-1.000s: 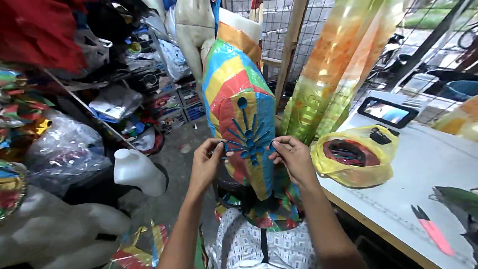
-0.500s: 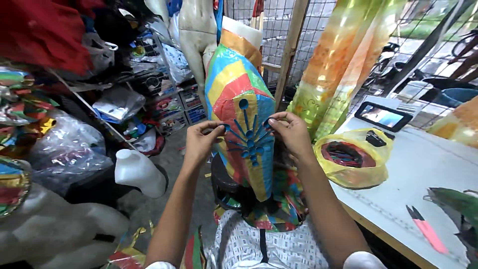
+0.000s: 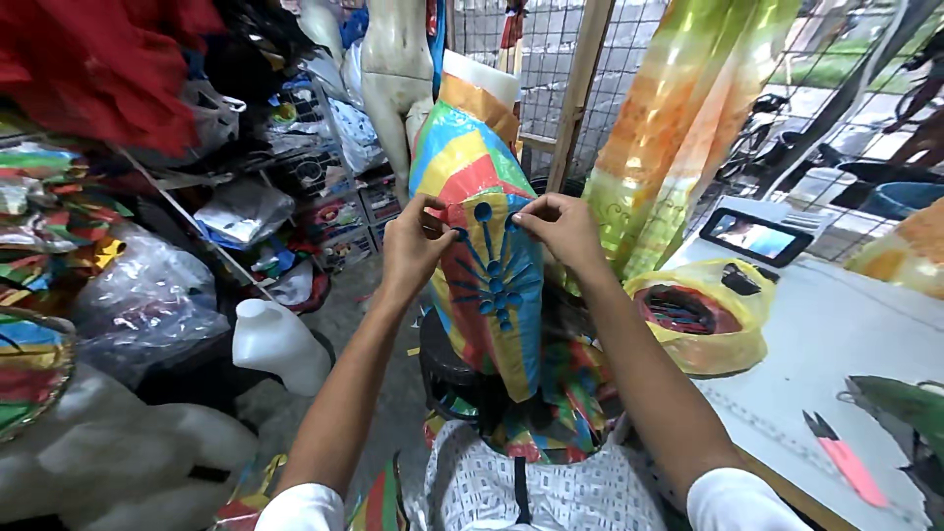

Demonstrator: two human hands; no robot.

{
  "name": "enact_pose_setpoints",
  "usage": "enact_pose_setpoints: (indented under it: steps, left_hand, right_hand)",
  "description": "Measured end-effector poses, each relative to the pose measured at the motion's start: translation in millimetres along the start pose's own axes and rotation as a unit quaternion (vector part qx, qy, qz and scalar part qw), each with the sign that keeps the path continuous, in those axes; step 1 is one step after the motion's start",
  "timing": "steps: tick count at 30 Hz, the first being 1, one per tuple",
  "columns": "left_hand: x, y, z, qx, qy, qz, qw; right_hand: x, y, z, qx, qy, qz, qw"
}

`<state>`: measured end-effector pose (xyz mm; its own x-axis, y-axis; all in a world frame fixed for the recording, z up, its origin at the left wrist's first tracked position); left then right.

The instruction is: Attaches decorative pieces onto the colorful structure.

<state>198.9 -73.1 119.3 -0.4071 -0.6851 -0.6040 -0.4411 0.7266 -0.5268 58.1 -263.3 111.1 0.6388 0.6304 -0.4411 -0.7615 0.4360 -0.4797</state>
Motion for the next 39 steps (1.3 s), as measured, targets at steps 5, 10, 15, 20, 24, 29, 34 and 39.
enact_pose_setpoints:
  steps: [5, 10, 15, 20, 24, 29, 34, 39]
  left_hand:
    - [-6.3, -8.6, -2.3, 0.014, -0.04, 0.033, 0.999]
    - [-9.0, -15.2, -1.9, 0.034, -0.089, 0.044, 0.994]
    - [-12.3, -16.6, -12.5, 0.018, -0.164, 0.063, 0.984]
    - [-14.6, -20.2, -13.6, 0.032, -0.203, 0.068, 0.976]
    - [-17.5, -21.2, -18.2, 0.02, -0.219, 0.07, 0.973]
    - [-17.1, -23.3, -17.7, 0.036, -0.233, 0.061, 0.97]
    - [-16.8, -23.8, -20.1, 0.03, -0.244, 0.053, 0.968]
    - [-17.0, -24.5, -20.6, 0.024, -0.245, 0.053, 0.968]
  right_hand:
    - [1.0, -2.9, -0.7, -0.013, 0.017, -0.004, 1.0]
    - [5.6, -0.6, 3.4, -0.02, 0.06, -0.026, 0.998]
    - [10.6, -0.6, 0.1, -0.066, 0.115, -0.045, 0.99]
    - [11.5, -2.6, -2.5, -0.104, 0.131, -0.066, 0.984]
    - [15.3, -5.3, -5.6, -0.12, 0.124, -0.079, 0.982]
    - [13.8, -8.2, -7.3, -0.118, 0.116, -0.07, 0.984]
    - [13.0, -9.2, -8.9, -0.127, 0.115, -0.069, 0.983]
    - [13.1, -9.1, -8.4, -0.127, 0.117, -0.07, 0.982]
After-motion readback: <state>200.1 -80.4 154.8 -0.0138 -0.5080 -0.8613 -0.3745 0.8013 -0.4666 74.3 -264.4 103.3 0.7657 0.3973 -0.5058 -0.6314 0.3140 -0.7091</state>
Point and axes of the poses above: each hand's wrist, its own y-axis away from the middle knuckle, its own x-axis out of the palm, z = x × y, the point moved 1 cm from there along -y, towards the middle knuckle, and after that the axes turned 11 degrees about z, right-handed, at the moved point
